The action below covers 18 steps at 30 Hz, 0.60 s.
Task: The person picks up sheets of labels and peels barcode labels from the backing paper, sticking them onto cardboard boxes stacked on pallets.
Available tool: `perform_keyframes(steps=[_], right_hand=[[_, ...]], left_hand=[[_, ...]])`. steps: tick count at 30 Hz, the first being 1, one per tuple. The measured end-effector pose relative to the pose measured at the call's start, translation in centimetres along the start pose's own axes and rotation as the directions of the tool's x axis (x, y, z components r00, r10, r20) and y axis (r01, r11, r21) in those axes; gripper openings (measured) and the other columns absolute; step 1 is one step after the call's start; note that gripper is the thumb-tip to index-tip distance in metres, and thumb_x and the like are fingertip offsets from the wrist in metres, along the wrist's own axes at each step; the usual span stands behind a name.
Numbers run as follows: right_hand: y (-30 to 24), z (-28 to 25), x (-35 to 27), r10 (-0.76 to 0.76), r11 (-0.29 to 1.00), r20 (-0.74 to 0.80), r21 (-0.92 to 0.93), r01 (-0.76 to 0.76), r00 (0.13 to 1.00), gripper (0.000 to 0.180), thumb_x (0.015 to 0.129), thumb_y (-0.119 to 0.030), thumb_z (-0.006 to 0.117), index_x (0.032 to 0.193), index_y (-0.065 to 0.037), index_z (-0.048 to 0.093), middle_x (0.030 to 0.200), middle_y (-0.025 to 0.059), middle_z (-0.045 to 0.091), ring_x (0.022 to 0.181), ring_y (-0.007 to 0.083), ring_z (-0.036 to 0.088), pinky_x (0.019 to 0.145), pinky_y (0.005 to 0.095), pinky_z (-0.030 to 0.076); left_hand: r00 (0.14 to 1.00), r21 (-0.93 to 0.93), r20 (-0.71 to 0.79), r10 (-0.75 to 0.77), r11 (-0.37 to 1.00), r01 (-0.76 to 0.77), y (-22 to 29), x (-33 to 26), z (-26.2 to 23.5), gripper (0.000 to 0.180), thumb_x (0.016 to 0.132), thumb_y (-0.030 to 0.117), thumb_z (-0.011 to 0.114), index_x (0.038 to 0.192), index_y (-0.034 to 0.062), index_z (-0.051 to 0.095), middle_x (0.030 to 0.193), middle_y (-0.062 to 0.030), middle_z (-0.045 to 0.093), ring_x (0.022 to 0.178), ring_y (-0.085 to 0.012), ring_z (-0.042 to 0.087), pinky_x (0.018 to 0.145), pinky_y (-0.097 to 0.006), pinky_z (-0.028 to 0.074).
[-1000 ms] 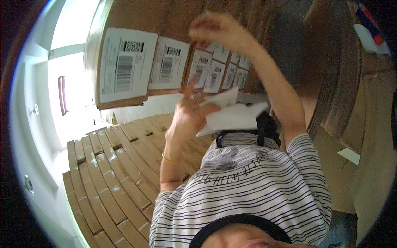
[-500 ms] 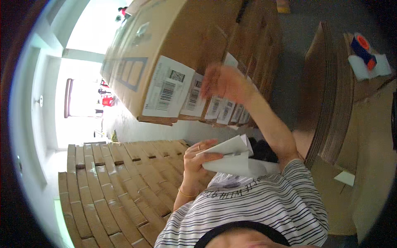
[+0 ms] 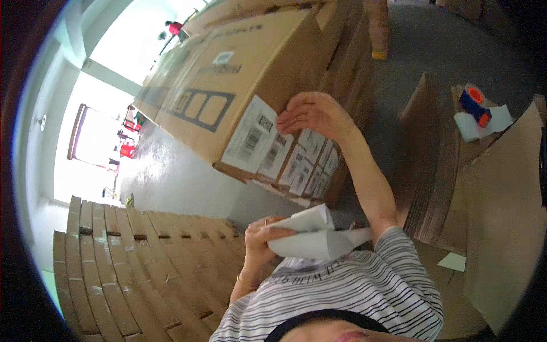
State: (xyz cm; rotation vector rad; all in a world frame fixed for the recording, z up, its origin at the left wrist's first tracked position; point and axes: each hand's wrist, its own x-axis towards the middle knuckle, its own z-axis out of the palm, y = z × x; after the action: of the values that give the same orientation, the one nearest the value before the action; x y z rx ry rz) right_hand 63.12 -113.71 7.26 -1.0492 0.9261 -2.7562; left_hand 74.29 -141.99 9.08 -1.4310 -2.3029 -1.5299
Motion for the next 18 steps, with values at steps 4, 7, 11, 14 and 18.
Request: perform_keyframes(steps=[4, 7, 11, 14, 18], right_hand=[[-0.3, 4.5, -0.9, -0.381, 0.629, 0.000, -0.733, 0.259, 0.925, 0.052, 0.090, -0.044, 0.055, 0.123, -0.004, 0.054, 0.130, 0.0197, 0.051, 0.116, 0.0383, 0.053, 0.100, 0.0512, 0.040], [2.6, 7.9, 1.1, -0.272, -0.165, 0.442, -0.896, 0.412, 0.855, 0.077, 0.085, -0.052, 0.055, 0.144, -0.008, 0.033, 0.150, 0.0169, 0.027, 0.139, 0.0360, 0.025, 0.114, 0.0532, 0.016], [2.5, 7.0, 2.0, -0.247, -0.255, 0.367, -0.918, 0.305, 0.897, 0.087, 0.081, -0.054, 0.058, 0.147, -0.009, 0.024, 0.155, 0.0154, 0.015, 0.143, 0.0359, 0.014, 0.115, 0.0538, 0.010], [-0.1, 7.3, 0.6, -0.404, -0.178, 0.251, -0.965, 0.193, 0.880, 0.080, 0.082, -0.050, 0.060, 0.144, -0.006, 0.032, 0.150, 0.0165, 0.028, 0.139, 0.0359, 0.024, 0.114, 0.0522, 0.017], [-3.4, 8.6, -6.1, -0.211, 0.501, 0.076, -0.848, 0.175, 0.974, 0.061, 0.081, -0.044, 0.066, 0.127, -0.006, 0.054, 0.131, 0.0155, 0.051, 0.121, 0.0330, 0.050, 0.101, 0.0469, 0.038]], left_hand=[[1.000, -0.030, -0.008, -0.003, 1.000, 0.002, -0.1, -0.8, -0.2, 0.023, 0.059, 0.006, 0.074, 0.082, 0.0039, 0.072, 0.079, -0.0150, 0.070, 0.072, -0.0275, 0.069, 0.066, -0.034, 0.054], [0.990, -0.027, -0.051, -0.128, 0.992, 0.127, 1.0, -0.5, 0.4, 0.023, 0.058, 0.005, 0.074, 0.080, 0.0035, 0.071, 0.078, -0.0137, 0.070, 0.071, -0.0267, 0.069, 0.066, -0.034, 0.053], [0.995, -0.029, -0.062, -0.080, 0.996, 0.079, 1.6, 0.2, 1.3, 0.019, 0.060, 0.003, 0.073, 0.079, 0.0030, 0.071, 0.076, -0.0117, 0.070, 0.067, -0.0241, 0.069, 0.064, -0.032, 0.053], [0.994, 0.089, -0.059, -0.093, 0.991, 0.098, 1.5, -0.3, 1.7, 0.011, 0.065, 0.002, 0.072, 0.077, 0.0026, 0.070, 0.072, -0.0103, 0.070, 0.063, -0.0218, 0.068, 0.062, -0.030, 0.052], [0.953, 0.003, -0.210, -0.217, 0.975, 0.223, -0.1, 0.6, 4.0, 0.002, 0.073, 0.003, 0.067, 0.074, 0.0026, 0.068, 0.070, -0.0056, 0.069, 0.060, -0.0129, 0.063, 0.060, -0.026, 0.048]])
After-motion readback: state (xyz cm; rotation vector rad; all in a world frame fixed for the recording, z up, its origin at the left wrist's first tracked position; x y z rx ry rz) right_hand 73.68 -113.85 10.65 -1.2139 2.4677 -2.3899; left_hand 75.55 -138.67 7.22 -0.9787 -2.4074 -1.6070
